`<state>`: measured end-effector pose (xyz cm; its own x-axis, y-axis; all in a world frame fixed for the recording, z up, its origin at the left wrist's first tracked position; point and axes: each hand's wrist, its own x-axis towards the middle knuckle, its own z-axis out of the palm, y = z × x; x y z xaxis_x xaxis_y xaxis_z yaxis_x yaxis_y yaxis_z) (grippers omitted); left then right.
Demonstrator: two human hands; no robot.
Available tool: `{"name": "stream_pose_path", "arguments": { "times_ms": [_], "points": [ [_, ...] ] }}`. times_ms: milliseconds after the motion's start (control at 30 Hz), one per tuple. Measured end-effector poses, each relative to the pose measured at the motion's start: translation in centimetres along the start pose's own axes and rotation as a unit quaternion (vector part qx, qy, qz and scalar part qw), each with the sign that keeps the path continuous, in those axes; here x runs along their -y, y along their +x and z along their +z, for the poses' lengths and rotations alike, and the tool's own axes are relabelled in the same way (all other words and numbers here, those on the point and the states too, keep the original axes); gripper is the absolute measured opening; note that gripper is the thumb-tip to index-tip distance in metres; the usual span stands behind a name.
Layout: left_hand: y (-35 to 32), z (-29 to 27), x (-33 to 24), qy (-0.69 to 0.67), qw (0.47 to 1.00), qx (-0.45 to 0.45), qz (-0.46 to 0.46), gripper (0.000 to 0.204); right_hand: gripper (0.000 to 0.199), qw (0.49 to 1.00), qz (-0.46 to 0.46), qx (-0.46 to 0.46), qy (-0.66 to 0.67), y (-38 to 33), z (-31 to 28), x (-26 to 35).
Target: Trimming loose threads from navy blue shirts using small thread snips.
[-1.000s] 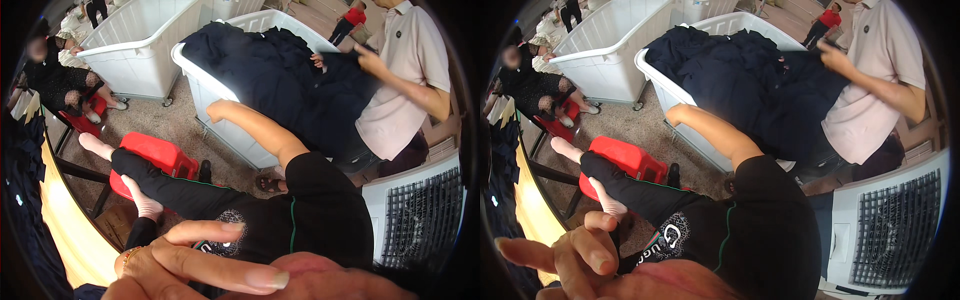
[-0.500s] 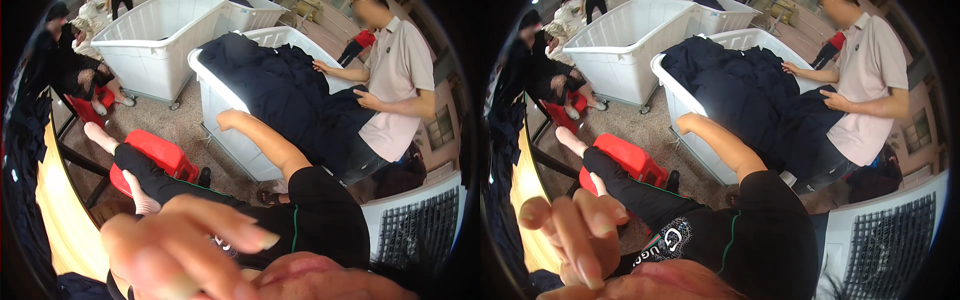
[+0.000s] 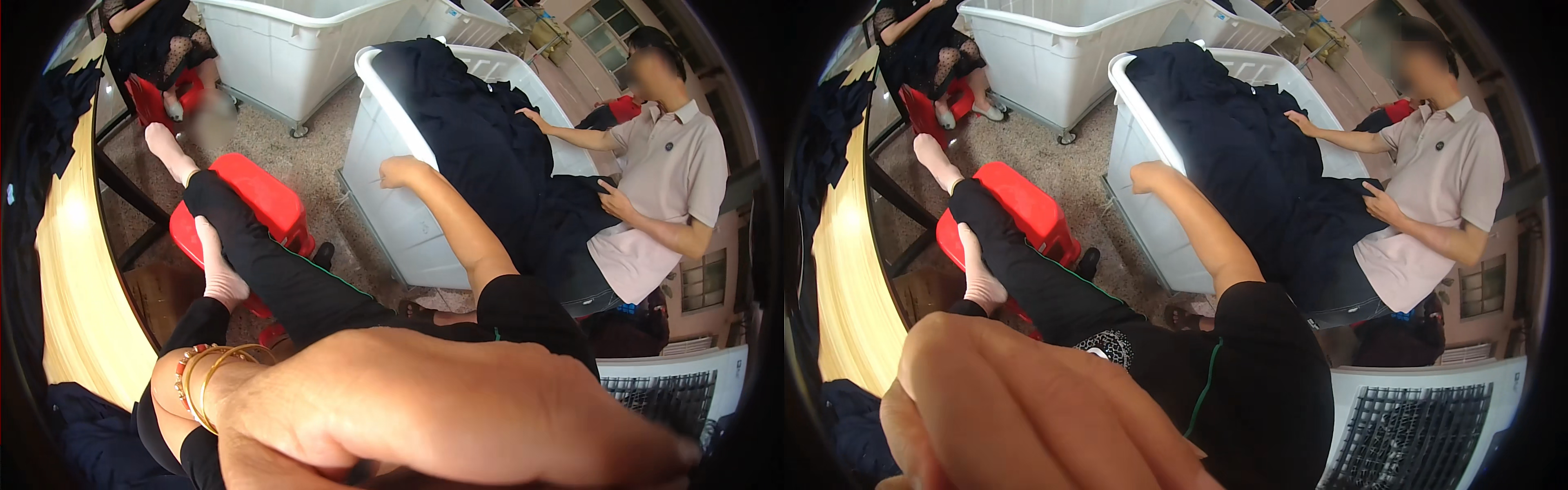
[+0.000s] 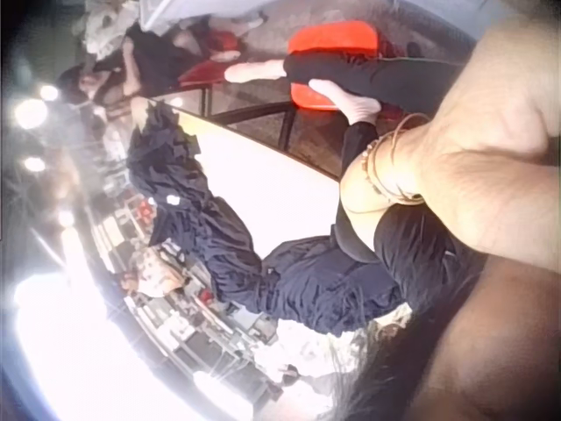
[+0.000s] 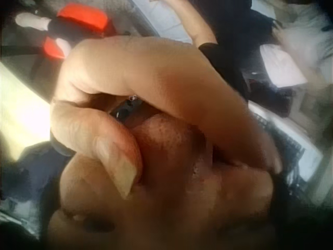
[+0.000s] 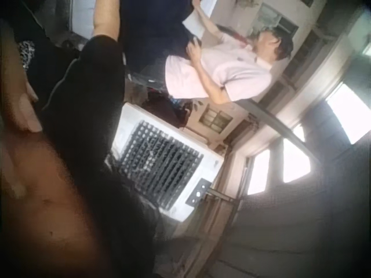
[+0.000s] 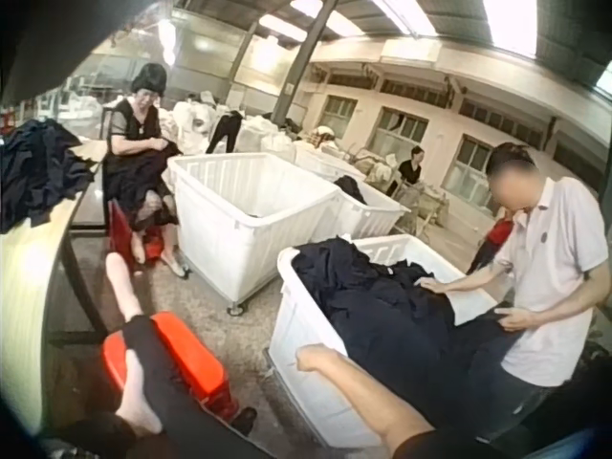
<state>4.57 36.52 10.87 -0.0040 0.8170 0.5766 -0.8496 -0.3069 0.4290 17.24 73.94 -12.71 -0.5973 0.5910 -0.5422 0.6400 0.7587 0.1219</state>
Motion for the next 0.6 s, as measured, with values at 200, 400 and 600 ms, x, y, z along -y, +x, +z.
{"name": "stream_pose_path", "arguments": {
  "times_ms": [200,400,600],
  "points": [
    [0.0,-0.3,0.4,-0.013,1.000,0.000,-0.003,0.039,0.028,1.000,-0.001,0.007,-0.002,-0.1,-0.6,0.6],
    [0.0,-0.7,0.9,-0.020,1.000,-0.003,-0.011,0.038,0.029,1.000,0.004,0.014,0.008,-0.1,-0.4,0.4],
    [-0.3,-1.2,1.2,-0.023,1.000,-0.013,-0.015,0.038,0.031,1.000,0.005,0.018,0.000,0.1,-0.3,0.3]
  ]
}}
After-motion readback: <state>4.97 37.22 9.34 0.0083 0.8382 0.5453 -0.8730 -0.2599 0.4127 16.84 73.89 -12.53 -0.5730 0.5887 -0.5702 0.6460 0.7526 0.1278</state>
